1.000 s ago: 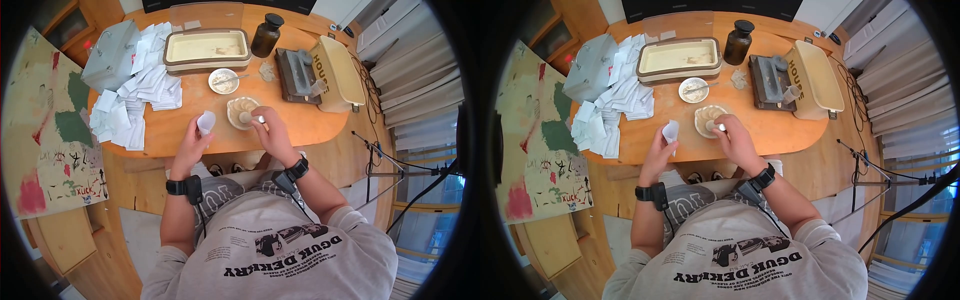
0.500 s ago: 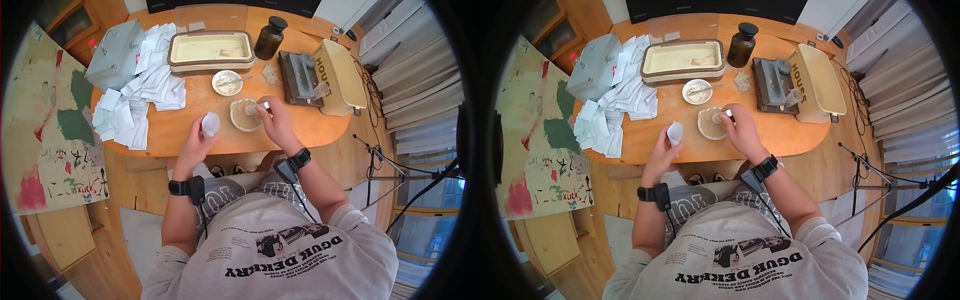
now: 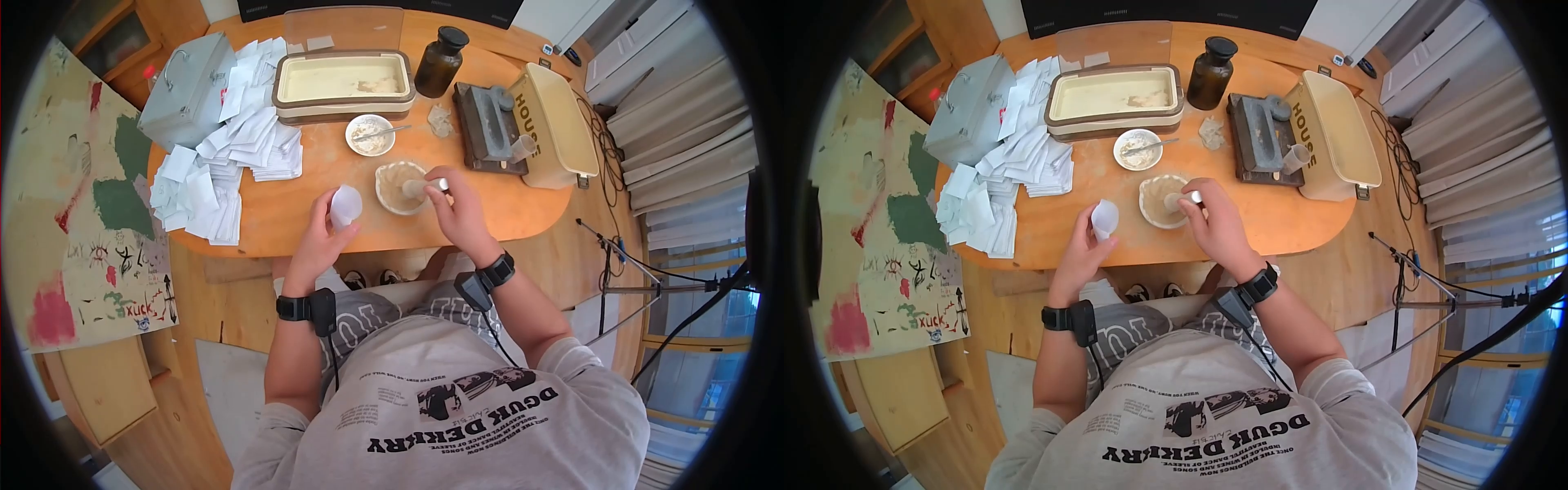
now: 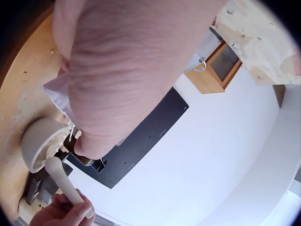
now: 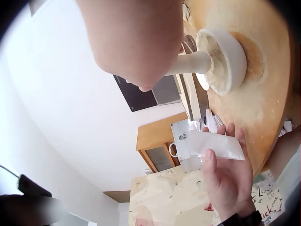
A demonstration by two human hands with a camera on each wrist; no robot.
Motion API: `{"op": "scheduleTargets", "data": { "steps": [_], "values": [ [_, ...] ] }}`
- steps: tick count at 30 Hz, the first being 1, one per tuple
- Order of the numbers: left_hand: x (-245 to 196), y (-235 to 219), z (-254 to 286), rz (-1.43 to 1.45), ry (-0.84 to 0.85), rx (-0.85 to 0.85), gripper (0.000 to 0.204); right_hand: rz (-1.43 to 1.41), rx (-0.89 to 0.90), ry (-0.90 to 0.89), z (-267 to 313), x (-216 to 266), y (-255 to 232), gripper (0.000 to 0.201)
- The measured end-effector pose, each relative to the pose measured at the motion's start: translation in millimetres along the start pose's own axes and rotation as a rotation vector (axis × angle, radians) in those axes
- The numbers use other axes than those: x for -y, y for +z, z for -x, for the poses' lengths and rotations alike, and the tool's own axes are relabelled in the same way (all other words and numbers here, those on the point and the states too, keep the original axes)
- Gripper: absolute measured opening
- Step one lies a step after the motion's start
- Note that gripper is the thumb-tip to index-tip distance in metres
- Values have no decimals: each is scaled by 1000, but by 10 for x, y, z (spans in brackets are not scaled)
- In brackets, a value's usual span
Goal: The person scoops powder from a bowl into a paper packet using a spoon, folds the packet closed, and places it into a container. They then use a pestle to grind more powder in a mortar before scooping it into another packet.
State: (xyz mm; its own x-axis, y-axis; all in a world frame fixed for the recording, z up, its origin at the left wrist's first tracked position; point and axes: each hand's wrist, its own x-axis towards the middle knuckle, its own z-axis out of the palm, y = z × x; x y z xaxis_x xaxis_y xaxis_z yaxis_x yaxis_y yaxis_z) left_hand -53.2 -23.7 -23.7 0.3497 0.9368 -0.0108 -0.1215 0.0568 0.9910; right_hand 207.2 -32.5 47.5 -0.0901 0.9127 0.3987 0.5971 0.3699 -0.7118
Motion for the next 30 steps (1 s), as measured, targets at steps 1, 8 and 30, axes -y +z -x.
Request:
{"op": "scheduleTargets", "data": {
  "steps": [1, 8, 30],
  "values": [
    [20, -3, 19, 1, -4, -2, 67, -3, -29, 44, 31, -4, -20, 16],
    [75, -22, -3, -19, 12, 11, 65, -9, -49, 83, -27, -77, -52, 16],
    [-7, -8, -3, 8, -5, 10, 65, -4, 61, 24, -141, 11, 79, 15]
  ]
}}
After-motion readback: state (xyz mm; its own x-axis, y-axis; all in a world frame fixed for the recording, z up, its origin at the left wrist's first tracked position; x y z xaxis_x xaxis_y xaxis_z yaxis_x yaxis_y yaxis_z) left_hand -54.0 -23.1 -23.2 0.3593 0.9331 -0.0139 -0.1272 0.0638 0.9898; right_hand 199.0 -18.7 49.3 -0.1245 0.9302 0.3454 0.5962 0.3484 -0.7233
